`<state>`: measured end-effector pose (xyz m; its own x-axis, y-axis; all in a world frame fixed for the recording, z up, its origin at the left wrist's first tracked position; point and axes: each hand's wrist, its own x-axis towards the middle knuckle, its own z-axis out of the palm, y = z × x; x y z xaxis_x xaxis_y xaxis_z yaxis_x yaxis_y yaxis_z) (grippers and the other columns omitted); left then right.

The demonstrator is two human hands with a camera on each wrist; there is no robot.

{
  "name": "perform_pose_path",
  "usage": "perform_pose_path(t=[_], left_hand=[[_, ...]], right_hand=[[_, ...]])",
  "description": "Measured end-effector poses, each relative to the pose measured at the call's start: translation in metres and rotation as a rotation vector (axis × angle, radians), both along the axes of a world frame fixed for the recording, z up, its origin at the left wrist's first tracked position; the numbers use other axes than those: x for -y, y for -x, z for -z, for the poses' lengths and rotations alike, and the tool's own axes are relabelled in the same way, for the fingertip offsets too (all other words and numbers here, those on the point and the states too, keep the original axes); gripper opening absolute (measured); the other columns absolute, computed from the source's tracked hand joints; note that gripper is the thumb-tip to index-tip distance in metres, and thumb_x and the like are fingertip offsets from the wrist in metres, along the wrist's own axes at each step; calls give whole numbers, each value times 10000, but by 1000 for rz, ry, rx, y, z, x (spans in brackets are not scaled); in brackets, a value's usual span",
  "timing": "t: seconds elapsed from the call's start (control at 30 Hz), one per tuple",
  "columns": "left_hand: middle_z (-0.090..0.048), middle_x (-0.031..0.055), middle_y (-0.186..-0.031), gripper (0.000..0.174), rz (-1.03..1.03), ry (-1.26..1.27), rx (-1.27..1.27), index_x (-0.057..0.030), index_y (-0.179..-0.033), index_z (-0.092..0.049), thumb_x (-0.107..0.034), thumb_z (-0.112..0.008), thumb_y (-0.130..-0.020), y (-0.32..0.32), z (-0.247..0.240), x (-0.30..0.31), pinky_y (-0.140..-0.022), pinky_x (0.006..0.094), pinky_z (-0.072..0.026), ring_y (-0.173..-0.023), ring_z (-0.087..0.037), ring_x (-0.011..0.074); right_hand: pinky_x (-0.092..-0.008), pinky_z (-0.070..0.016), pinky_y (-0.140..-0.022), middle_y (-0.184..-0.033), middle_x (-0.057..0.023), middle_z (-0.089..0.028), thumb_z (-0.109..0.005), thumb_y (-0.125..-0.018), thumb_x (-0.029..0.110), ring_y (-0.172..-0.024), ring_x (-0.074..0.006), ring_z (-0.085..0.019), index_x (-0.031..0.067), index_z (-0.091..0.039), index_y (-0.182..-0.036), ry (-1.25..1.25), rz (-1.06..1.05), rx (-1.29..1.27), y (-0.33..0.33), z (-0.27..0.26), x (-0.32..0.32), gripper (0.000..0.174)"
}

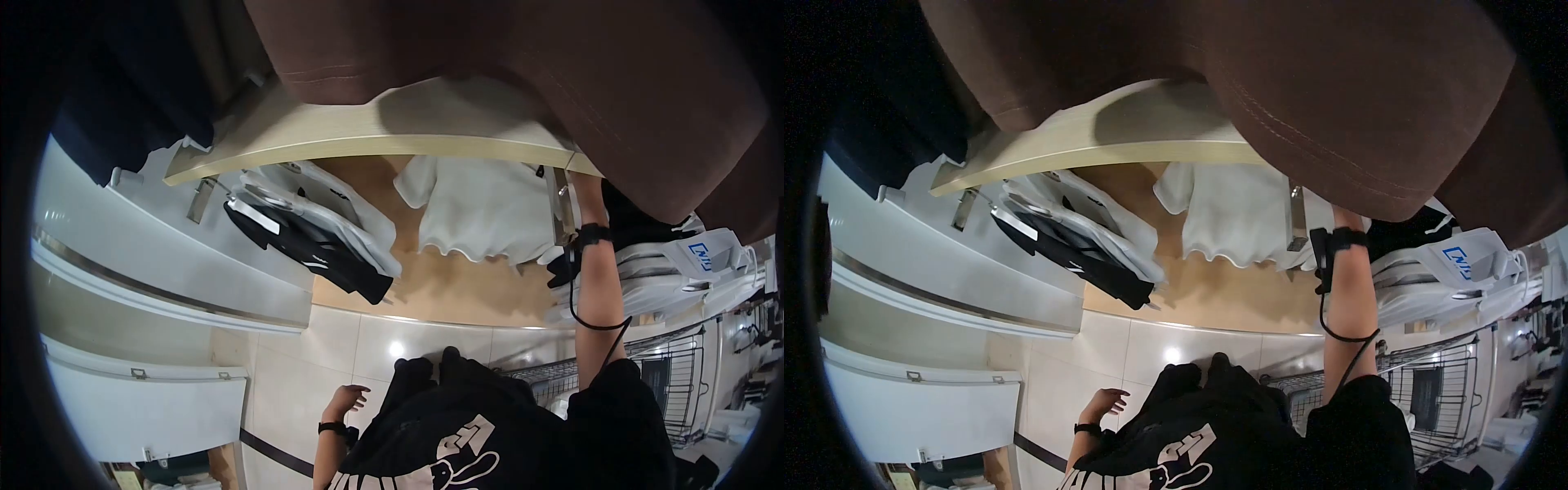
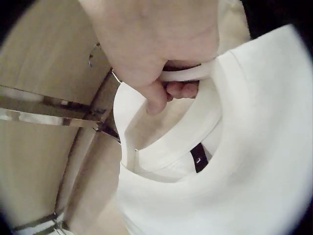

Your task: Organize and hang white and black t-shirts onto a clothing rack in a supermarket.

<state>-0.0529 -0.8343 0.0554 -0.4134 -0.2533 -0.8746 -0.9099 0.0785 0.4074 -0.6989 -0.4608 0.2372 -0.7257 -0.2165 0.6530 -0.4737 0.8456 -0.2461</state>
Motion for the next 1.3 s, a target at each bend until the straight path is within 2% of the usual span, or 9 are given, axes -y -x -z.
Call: perform_pose_path(t=[0.2, 0.3, 0.57, 0.8, 0.9, 1.07, 1.13, 1.2, 1.3], left_hand=[[-677, 86, -790, 297, -32, 69, -192, -78, -1030, -707, -161, -464, -882, 14, -2, 12, -523, 301, -500, -620, -621, 156], [-680, 193, -932, 275, 370, 442, -507, -18, -1022, -681, -196, -508, -905, 60, -38, 14, -718, 399, -522, -818, -663, 339], [-543, 204, -1264, 494, 440, 755, -1146, -17, -1224, -564, -160, -718, -776, 157, -208, -73, -1022, 401, -397, -1197, -499, 353], [-641, 194, -1059, 418, 453, 769, -1223, -26, -1115, -623, -169, -744, -742, 132, -244, -112, -911, 380, -465, -1007, -602, 346], [-633, 182, -743, 149, 308, 753, -1170, -19, -833, -654, -125, -716, -749, 98, -253, -113, -602, 394, -479, -688, -622, 362], [-630, 168, -716, 128, 262, 852, -1088, -31, -823, -654, -128, -710, -760, 33, -252, -107, -584, 388, -470, -655, -615, 350], [-626, 165, -695, 132, 225, 870, -996, -38, -823, -658, -146, -708, -765, 10, -257, -110, -571, 384, -465, -639, -611, 350], [-625, 165, -685, 144, 225, 867, -985, -37, -826, -661, -162, -706, -769, -6, -255, -115, -573, 382, -465, -634, -613, 347], [-628, 169, -693, 137, 259, 942, -1012, -35, -829, -662, -151, -706, -771, -23, -255, -119, -577, 379, -467, -641, -619, 344]], right_hand=[[-357, -516, -724, -972, -184, -680, -732, -809, 326, -812, -254, -650, -2, -648, -1071, 434, -329, 640, -152, 24, 14, 428], [-353, -500, -678, -728, -165, -660, -757, -779, 247, -632, -243, -609, -29, -676, -934, 89, -439, 629, -206, 37, 38, 326], [-294, -482, -581, -689, -113, -656, -769, -753, 211, -596, -142, -600, -54, -678, -913, 145, -637, 1083, -318, -66, 64, 323], [-298, -468, -587, -677, -121, -656, -798, -729, 333, -584, -118, -549, -26, -696, -991, 106, -817, 949, -403, -130, 55, 456], [-296, -471, -612, -725, -125, -653, -797, -737, 271, -622, -136, -576, -23, -688, -960, 145, -822, 898, -445, -127, 57, 385], [-283, -502, -730, -900, -124, -641, -680, -834, 68, -811, -163, -630, -31, -641, -940, 169, -445, 67, -527, -132, 52, 149], [-249, -501, -659, -837, -112, -651, -615, -888, 51, -708, -154, -626, -25, -658, -978, 270, -455, 158, -560, -120, 43, 126], [-228, -456, -531, -760, -82, -644, -593, -914, 93, -562, -130, -576, -27, -640, -1050, 465, -498, 1043, -584, -104, 33, 187], [-226, -454, -468, -743, -103, -652, -566, -942, 128, -512, -113, -575, -37, -599, -1155, 559, -551, 1313, -602, -66, 42, 271]])
